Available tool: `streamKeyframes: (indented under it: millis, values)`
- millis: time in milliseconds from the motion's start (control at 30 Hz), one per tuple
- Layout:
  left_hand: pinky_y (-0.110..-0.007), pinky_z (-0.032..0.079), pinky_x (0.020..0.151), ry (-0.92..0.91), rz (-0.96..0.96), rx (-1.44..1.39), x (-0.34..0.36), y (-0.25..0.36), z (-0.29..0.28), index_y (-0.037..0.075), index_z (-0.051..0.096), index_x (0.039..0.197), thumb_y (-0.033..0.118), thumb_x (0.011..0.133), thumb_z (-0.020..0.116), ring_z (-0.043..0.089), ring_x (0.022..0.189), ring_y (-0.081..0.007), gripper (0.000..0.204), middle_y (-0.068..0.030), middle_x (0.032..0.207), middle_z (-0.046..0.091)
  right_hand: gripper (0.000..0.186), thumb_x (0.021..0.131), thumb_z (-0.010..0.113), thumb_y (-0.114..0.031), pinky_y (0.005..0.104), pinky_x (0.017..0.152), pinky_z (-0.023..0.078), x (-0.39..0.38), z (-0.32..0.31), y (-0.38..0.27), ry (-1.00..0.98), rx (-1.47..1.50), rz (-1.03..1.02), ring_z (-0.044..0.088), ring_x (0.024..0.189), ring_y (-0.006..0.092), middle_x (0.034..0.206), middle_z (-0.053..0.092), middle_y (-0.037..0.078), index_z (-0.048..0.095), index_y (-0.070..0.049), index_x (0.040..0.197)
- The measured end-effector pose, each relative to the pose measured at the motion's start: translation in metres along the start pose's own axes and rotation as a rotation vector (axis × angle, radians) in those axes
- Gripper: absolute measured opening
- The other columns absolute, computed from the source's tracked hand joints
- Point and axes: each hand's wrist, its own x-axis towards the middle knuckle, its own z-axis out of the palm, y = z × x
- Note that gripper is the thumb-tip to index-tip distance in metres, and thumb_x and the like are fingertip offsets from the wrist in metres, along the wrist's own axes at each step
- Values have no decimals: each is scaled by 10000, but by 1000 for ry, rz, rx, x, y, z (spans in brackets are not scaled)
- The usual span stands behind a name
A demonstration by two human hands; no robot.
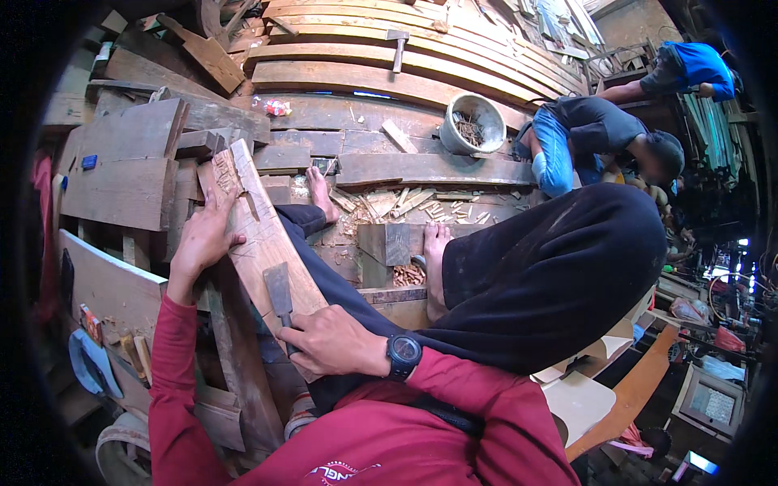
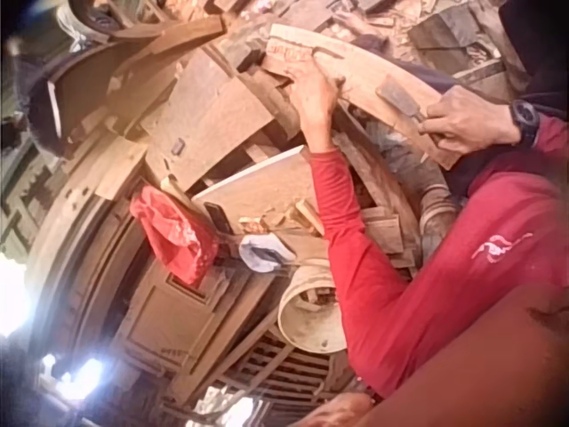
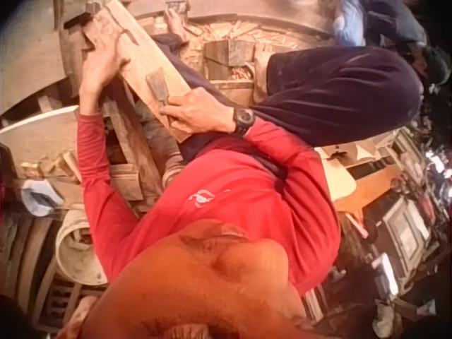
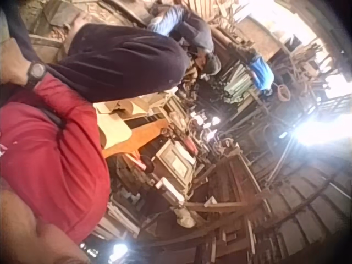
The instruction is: Carving a design into a piece of wood using a chisel and a hammer.
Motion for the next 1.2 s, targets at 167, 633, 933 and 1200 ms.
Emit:
streamKeyframes:
  millis: [167,633,933,1200]
  values:
    - [-491,519,923,-8,-8,-3,0,-2,1,183,236,1558,395,798,763,603,1081,-514,948,-391,1464,325,436,775,712,-230,420,571,494,-1,4,6,-62,-88,19,644,680,304,827,574,118,606,-46,1156]
    - [-488,521,921,1,0,-4,0,-5,4,169,250,1553,396,790,769,604,1080,-513,950,-403,1457,321,413,773,695,-191,434,595,502,0,13,14,-126,-110,45,649,691,317,863,587,129,605,-48,1150]
    - [-484,515,930,-13,-9,9,2,0,1,153,258,1548,398,791,767,598,1088,-517,945,-408,1441,341,389,774,722,-210,428,595,503,-2,7,9,-127,-124,71,642,701,329,882,576,124,591,-45,1101]
    - [-476,525,924,37,29,9,-1,-9,8,120,307,1519,413,769,791,592,1113,-514,940,-450,1417,327,472,796,669,-181,435,578,509,-5,16,8,-166,-84,24,658,703,312,882,589,117,591,-55,1244]
